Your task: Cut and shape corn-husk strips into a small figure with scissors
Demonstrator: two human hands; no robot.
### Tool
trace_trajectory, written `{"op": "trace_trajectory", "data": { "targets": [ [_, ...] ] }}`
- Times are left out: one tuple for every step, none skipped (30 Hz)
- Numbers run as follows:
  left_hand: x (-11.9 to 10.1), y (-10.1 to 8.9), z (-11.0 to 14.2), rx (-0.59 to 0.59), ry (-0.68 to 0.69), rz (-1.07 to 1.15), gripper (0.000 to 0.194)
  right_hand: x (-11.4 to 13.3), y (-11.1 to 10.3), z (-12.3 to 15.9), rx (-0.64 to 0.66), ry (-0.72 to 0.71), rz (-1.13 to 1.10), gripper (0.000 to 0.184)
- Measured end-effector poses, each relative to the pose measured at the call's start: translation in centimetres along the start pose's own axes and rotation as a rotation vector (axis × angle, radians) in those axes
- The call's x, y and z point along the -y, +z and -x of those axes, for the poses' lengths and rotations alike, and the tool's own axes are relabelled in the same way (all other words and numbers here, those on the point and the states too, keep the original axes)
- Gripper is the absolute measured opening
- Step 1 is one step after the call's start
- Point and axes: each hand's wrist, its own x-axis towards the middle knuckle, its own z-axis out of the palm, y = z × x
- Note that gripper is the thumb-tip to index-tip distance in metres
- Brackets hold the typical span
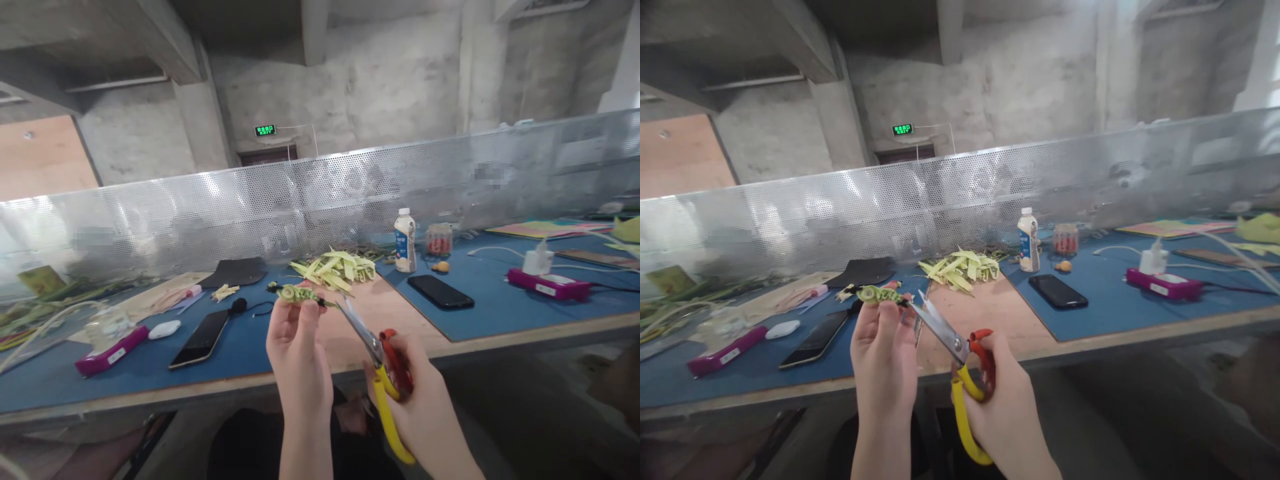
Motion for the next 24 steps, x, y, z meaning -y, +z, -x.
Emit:
{"op": "trace_trajectory", "data": {
  "targets": [
    [0.0, 0.0, 0.0, 0.006, 0.006, -0.007, 0.009, 0.0, 0.0, 0.0, -0.002, -0.006, 0.004, 0.026],
    [-0.1, 0.0, 0.0, 0.009, 0.007, -0.011, 0.009, -0.1, -0.1, 0.1, -0.004, -0.015, 0.021, 0.026],
    [-0.1, 0.0, 0.0, 0.011, 0.007, -0.01, 0.009, -0.2, -0.1, 0.1, -0.008, -0.028, 0.05, 0.027],
    [-0.1, 0.0, 0.1, 0.013, 0.006, -0.01, 0.009, -0.3, -0.2, 0.1, -0.014, -0.042, 0.087, 0.028],
    [-0.1, 0.0, 0.1, 0.013, 0.007, -0.012, 0.009, -0.4, -0.3, 0.1, -0.019, -0.056, 0.125, 0.029],
    [-0.1, 0.0, 0.2, 0.012, 0.008, -0.017, 0.009, -0.6, -0.3, 0.1, -0.022, -0.066, 0.154, 0.03],
    [-0.1, 0.0, 0.2, 0.009, 0.01, -0.024, 0.009, -0.7, -0.4, 0.1, -0.024, -0.07, 0.172, 0.03],
    [-0.2, 0.0, 0.2, 0.007, 0.013, -0.032, 0.009, -0.8, -0.4, 0.1, -0.025, -0.072, 0.183, 0.03],
    [-0.2, 0.0, 0.3, 0.004, 0.017, -0.039, 0.01, -0.9, -0.5, 0.0, -0.029, -0.072, 0.19, 0.03],
    [-0.2, 0.0, 0.3, 0.001, 0.019, -0.042, 0.011, -1.0, -0.5, 0.0, -0.034, -0.076, 0.199, 0.029],
    [-0.2, 0.0, 0.3, 0.0, 0.021, -0.041, 0.012, -1.0, -0.5, 0.0, -0.039, -0.083, 0.208, 0.029],
    [-0.2, 0.0, 0.3, -0.001, 0.021, -0.041, 0.012, -1.0, -0.5, -0.1, -0.043, -0.092, 0.215, 0.029],
    [-0.2, 0.0, 0.3, 0.001, 0.018, -0.043, 0.013, -1.0, -0.4, -0.1, -0.045, -0.101, 0.222, 0.029],
    [-0.3, 0.0, 0.3, 0.004, 0.011, -0.045, 0.013, -0.9, -0.4, 0.0, -0.046, -0.108, 0.229, 0.029],
    [-0.3, 0.0, 0.3, 0.004, 0.005, -0.049, 0.012, -0.9, -0.5, 0.0, -0.046, -0.113, 0.235, 0.029],
    [-0.3, 0.0, 0.3, 0.005, 0.0, -0.051, 0.012, -0.9, -0.5, 0.0, -0.045, -0.116, 0.242, 0.029],
    [-0.3, 0.0, 0.3, 0.004, -0.003, -0.052, 0.012, -0.9, -0.5, 0.0, -0.046, -0.118, 0.25, 0.029],
    [-0.3, 0.0, 0.3, 0.001, -0.002, -0.047, 0.012, -0.9, -0.5, 0.1, -0.048, -0.123, 0.256, 0.03],
    [-0.3, 0.0, 0.3, -0.002, 0.001, -0.04, 0.012, -0.9, -0.6, 0.1, -0.05, -0.129, 0.259, 0.03],
    [-0.3, 0.0, 0.3, -0.007, 0.005, -0.034, 0.013, -1.0, -0.6, 0.1, -0.053, -0.135, 0.258, 0.03],
    [-0.3, 0.0, 0.3, -0.009, 0.008, -0.029, 0.013, -1.0, -0.6, 0.1, -0.056, -0.14, 0.255, 0.029],
    [-0.2, 0.1, 0.3, -0.012, 0.009, -0.026, 0.013, -1.1, -0.6, 0.1, -0.06, -0.146, 0.253, 0.029],
    [-0.3, 0.1, 0.3, -0.017, 0.008, -0.023, 0.013, -1.1, -0.6, 0.1, -0.062, -0.15, 0.251, 0.029],
    [-0.3, 0.1, 0.4, -0.023, 0.009, -0.02, 0.013, -1.2, -0.6, 0.1, -0.064, -0.155, 0.251, 0.029]
  ]
}}
